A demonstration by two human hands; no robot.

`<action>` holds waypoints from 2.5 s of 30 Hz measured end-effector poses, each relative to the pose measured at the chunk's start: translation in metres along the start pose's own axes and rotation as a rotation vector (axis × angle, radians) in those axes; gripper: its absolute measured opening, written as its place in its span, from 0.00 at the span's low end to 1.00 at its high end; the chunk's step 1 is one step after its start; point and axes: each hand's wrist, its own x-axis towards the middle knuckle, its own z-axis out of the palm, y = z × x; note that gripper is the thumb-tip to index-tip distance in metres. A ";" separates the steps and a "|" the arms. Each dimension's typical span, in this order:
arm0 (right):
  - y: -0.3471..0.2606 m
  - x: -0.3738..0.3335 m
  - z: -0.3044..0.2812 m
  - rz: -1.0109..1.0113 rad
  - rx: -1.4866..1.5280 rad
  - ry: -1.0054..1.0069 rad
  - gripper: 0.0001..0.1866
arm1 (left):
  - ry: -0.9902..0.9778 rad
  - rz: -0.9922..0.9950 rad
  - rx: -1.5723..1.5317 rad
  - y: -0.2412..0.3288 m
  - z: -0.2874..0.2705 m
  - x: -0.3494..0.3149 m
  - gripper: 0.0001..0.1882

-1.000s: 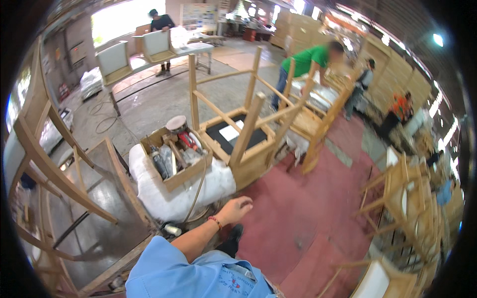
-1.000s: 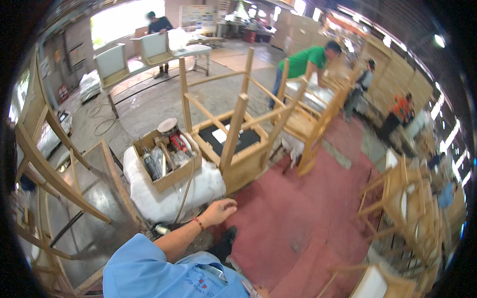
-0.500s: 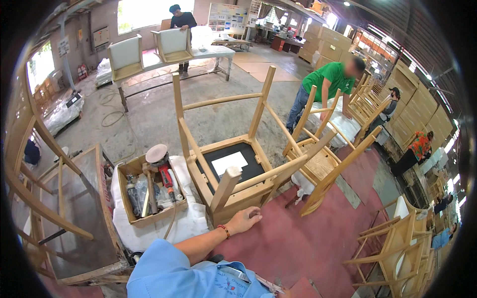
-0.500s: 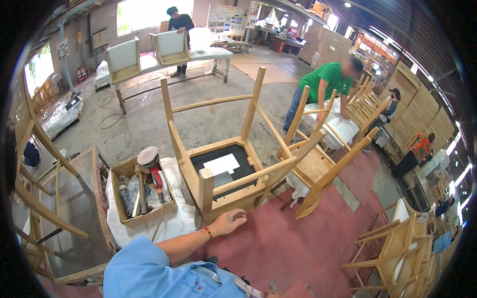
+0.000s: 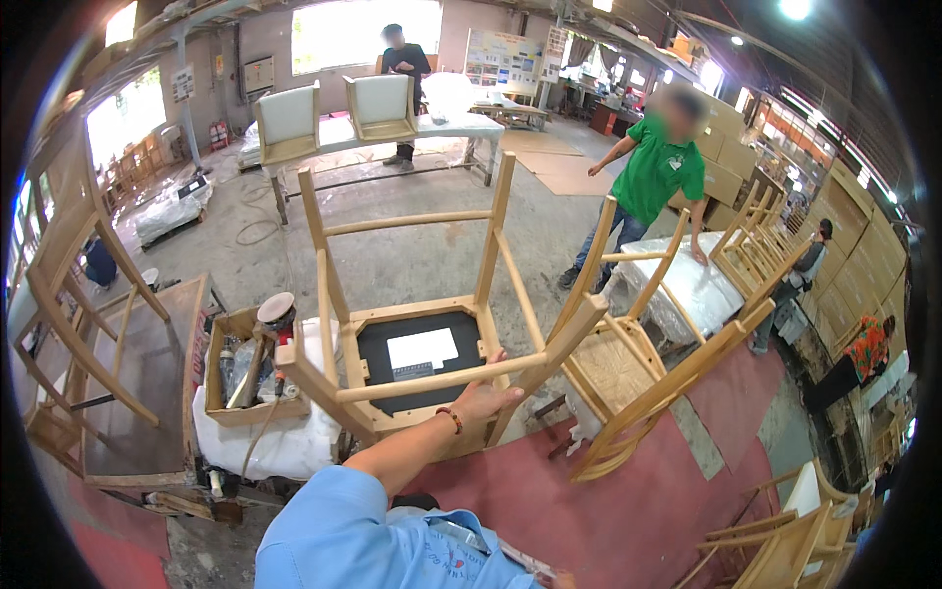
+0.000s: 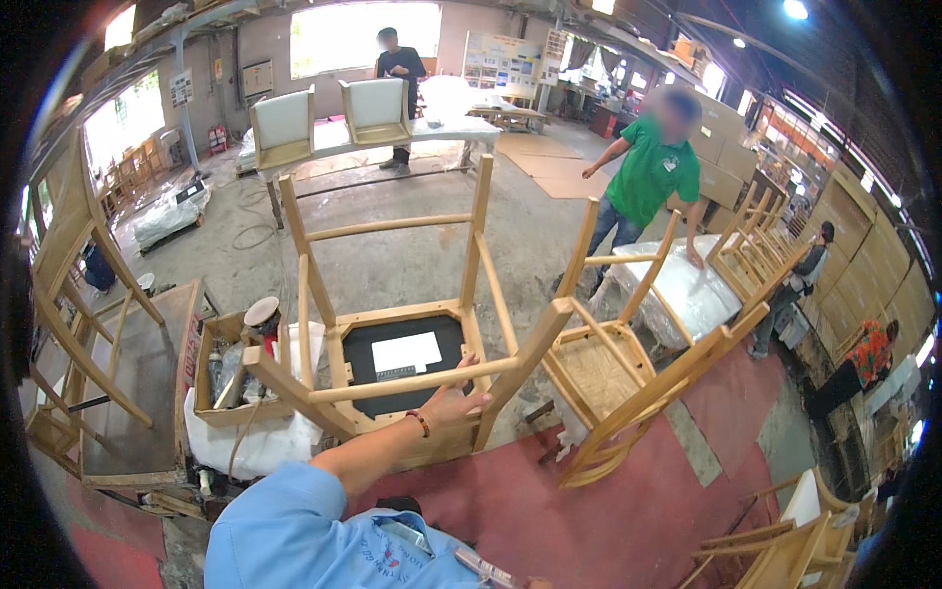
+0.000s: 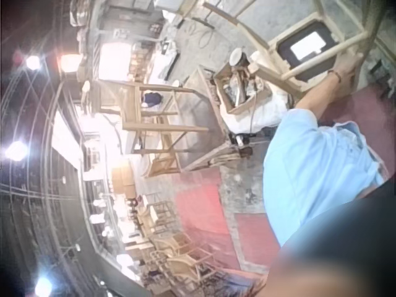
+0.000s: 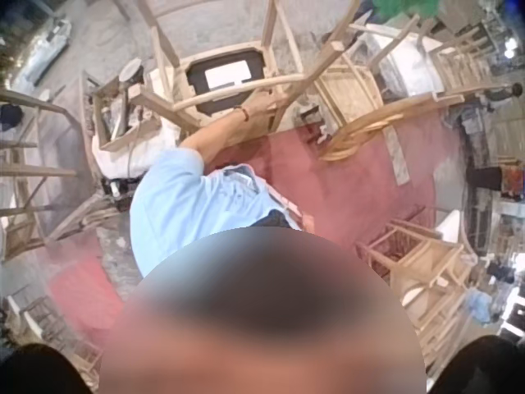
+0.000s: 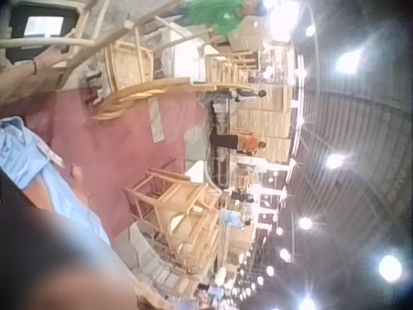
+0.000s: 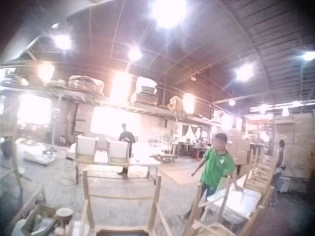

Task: The person picks up wooden chairs with white cushions, places them upside down on a metal workbench, and uses a red orbital sander to smooth the legs and frame. After sanding, the person wipes the chair with a white cloth and returns it to an upright position among other chairs.

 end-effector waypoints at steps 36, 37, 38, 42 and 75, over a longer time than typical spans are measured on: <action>-0.443 0.078 0.138 -0.996 -0.531 -0.175 0.45 | -0.138 0.827 0.275 0.097 -0.010 0.144 0.15; -0.445 0.062 0.127 -0.962 -0.597 -0.153 0.45 | -0.127 0.825 0.251 0.108 -0.005 0.135 0.15; -0.444 0.046 0.115 -0.955 -0.654 -0.138 0.46 | -0.120 0.825 0.249 0.117 0.001 0.125 0.15; -0.411 -0.005 0.068 -1.050 -0.642 -0.113 0.49 | -0.129 0.889 0.311 0.156 0.037 0.069 0.16; -0.109 -0.110 -0.030 -0.440 0.369 0.239 0.50 | -0.855 1.464 -0.330 0.305 0.093 -0.284 0.26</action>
